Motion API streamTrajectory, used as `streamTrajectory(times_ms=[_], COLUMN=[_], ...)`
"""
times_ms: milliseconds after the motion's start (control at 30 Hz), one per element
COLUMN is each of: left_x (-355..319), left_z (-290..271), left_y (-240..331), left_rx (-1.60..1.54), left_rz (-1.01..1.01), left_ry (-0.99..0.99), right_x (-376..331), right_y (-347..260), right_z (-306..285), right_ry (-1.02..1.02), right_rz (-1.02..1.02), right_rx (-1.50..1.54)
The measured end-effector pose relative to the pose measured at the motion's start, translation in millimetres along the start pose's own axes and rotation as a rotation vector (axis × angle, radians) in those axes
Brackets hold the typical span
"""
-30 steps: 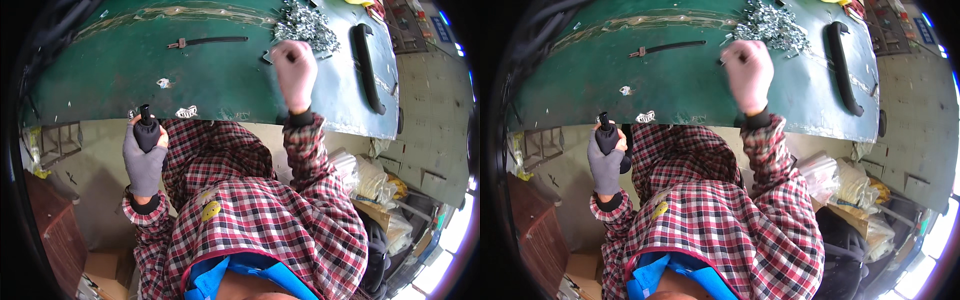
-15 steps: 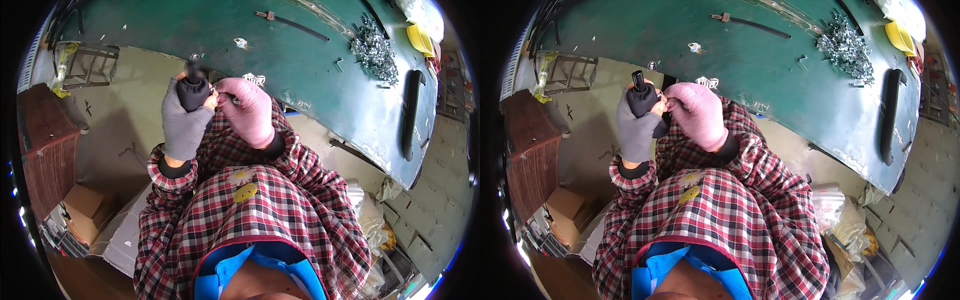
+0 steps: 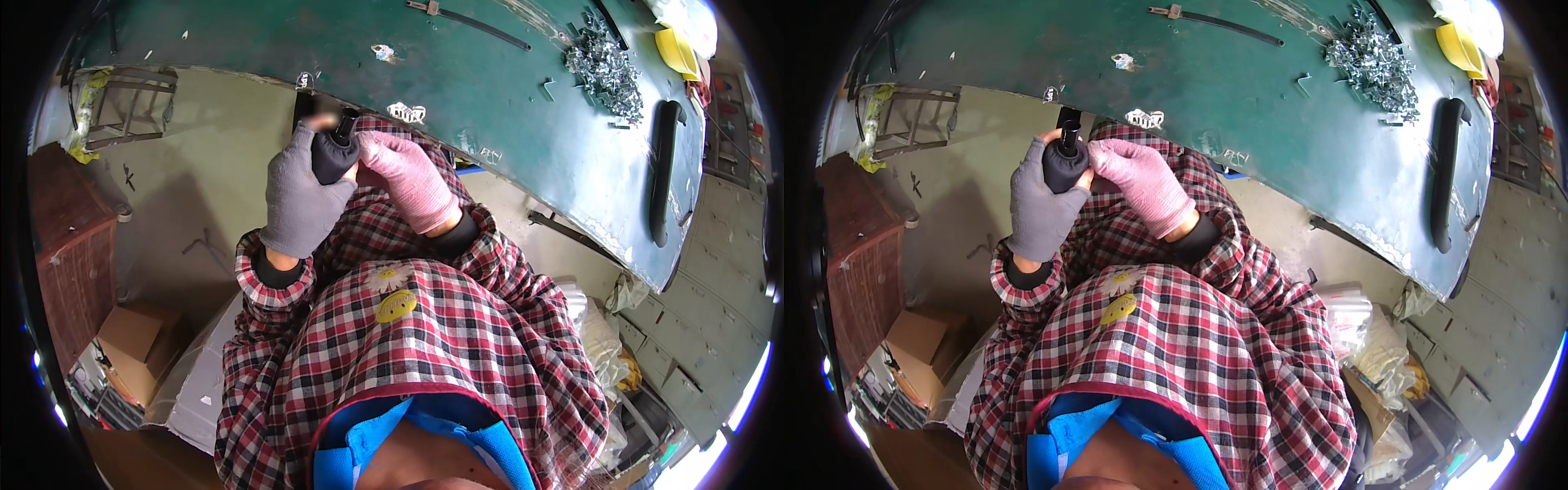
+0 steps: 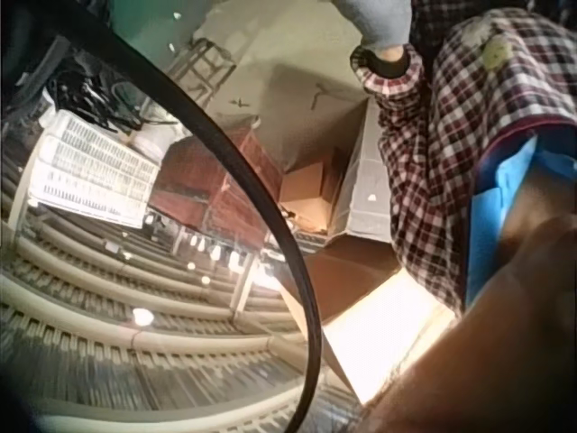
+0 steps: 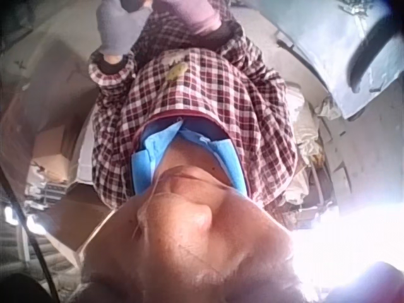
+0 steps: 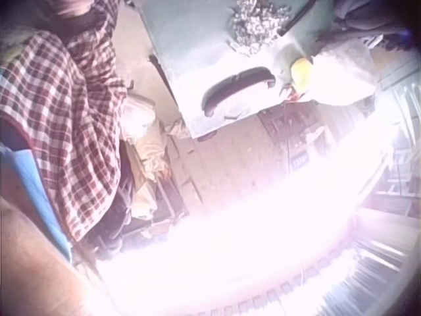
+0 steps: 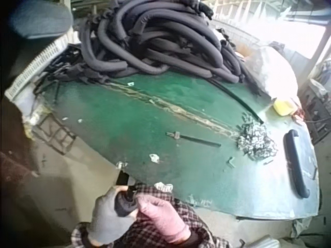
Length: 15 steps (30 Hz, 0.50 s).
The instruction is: The person repeatedly picks up black rubber hoses and metal clips from a green workbench. They insert the clips into the ends of the hoses and place the assembled pieces on the table.
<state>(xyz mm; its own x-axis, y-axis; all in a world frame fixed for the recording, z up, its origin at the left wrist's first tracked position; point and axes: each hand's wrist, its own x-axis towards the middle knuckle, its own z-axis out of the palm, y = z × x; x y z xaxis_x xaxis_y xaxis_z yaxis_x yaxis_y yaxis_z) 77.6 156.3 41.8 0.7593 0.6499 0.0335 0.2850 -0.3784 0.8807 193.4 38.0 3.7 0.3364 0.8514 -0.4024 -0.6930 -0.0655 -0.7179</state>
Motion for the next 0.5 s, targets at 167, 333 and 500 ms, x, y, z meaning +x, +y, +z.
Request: streamTrajectory(times_ms=[167, 333, 500], left_x=[2, 4, 1], left_z=[0, 1, -2], left_y=[0, -5, -5], left_rx=[-0.001, -0.179, -0.086], left_rz=[-0.038, 0.095, 0.173], left_ry=[-0.014, 0.045, 0.030], right_x=[-2, -11, -10], right_y=[1, -15, -42], right_z=[6, 24, 29], right_ry=[0.109, 0.198, 0.173], right_rz=[-0.056, -0.328, -0.523], right_rx=[-0.094, -0.067, -0.118])
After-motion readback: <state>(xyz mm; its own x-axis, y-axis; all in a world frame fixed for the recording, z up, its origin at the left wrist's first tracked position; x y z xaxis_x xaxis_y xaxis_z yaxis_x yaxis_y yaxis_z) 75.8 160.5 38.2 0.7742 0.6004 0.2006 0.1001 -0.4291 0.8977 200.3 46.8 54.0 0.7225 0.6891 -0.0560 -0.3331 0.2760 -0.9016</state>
